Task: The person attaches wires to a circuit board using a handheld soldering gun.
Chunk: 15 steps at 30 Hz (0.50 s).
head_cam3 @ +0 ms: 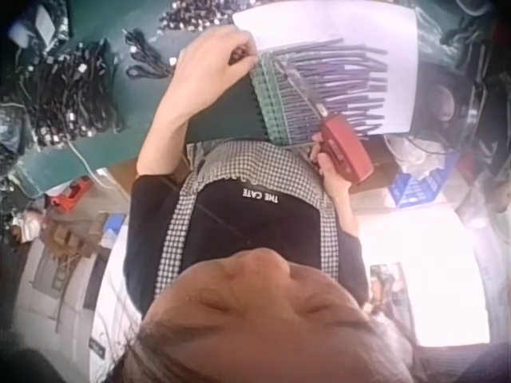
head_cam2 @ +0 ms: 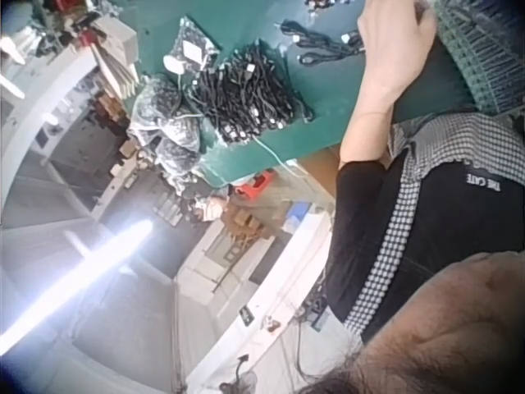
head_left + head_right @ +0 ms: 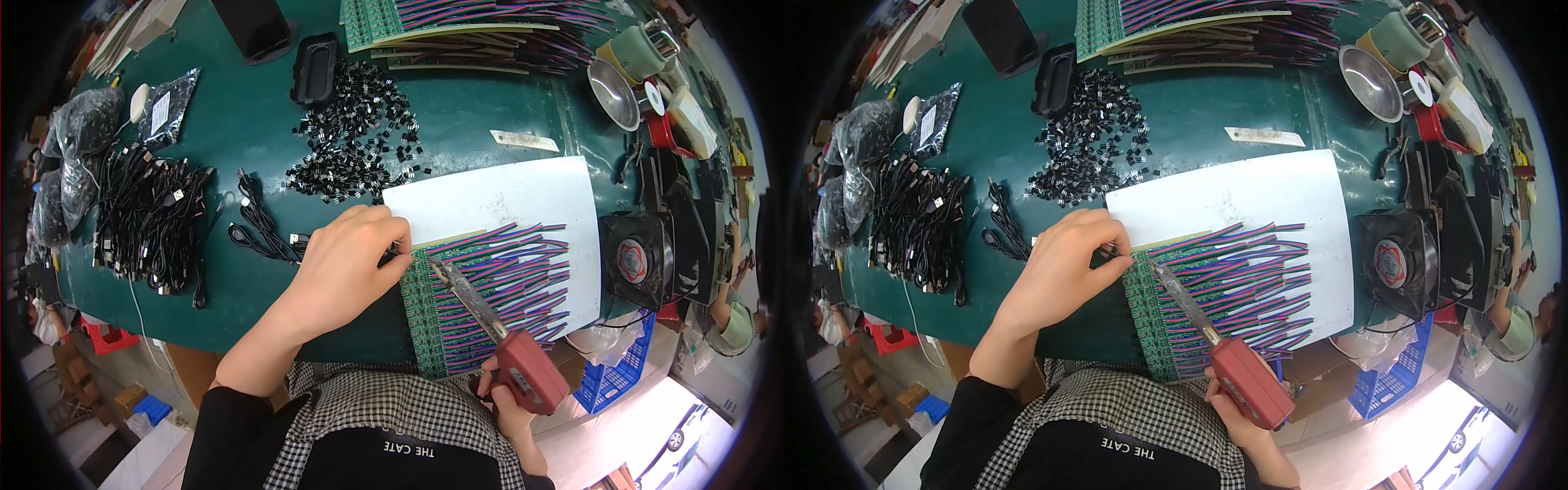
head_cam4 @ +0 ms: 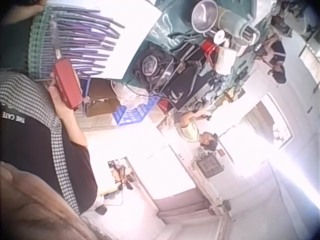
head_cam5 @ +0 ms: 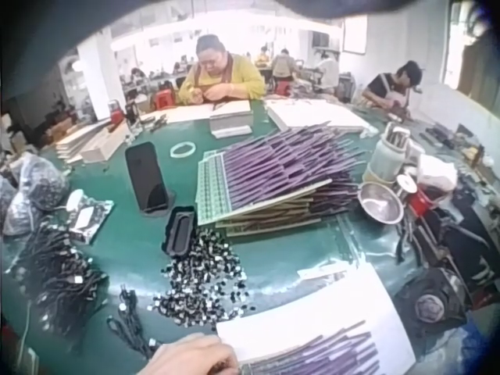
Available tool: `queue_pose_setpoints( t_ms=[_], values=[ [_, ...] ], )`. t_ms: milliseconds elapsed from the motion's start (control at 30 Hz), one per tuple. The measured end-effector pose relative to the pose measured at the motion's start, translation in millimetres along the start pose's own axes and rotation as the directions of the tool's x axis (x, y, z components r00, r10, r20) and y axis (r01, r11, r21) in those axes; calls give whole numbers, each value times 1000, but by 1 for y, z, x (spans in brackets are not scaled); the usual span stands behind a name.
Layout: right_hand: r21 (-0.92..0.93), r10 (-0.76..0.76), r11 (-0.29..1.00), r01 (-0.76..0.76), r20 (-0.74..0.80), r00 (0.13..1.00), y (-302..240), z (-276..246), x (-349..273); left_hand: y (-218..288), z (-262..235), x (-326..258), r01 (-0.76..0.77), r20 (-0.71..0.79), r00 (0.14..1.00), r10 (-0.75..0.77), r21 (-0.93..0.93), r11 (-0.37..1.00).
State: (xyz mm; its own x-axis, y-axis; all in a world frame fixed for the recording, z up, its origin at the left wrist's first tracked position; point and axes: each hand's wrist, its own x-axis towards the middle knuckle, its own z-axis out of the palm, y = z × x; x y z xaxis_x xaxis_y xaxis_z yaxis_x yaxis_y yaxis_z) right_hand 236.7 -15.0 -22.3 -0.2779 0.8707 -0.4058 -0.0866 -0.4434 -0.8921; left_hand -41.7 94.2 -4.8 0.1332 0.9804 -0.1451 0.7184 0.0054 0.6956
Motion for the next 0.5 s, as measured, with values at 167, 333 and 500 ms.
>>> queue_pose_setpoints(
  t_ms=[167,333,500],
  values=[
    [-28,-18,999,16,-65,998,-10,10,6,1,-1,3,-19,47,999,18,15,1000],
    [-52,-8,999,4,-69,998,-9,10,6,4,-1,3,-28,33,999,27,45,999],
    [-56,-17,998,14,-54,998,-7,9,8,5,-1,2,-26,23,999,24,70,997]
  ],
)
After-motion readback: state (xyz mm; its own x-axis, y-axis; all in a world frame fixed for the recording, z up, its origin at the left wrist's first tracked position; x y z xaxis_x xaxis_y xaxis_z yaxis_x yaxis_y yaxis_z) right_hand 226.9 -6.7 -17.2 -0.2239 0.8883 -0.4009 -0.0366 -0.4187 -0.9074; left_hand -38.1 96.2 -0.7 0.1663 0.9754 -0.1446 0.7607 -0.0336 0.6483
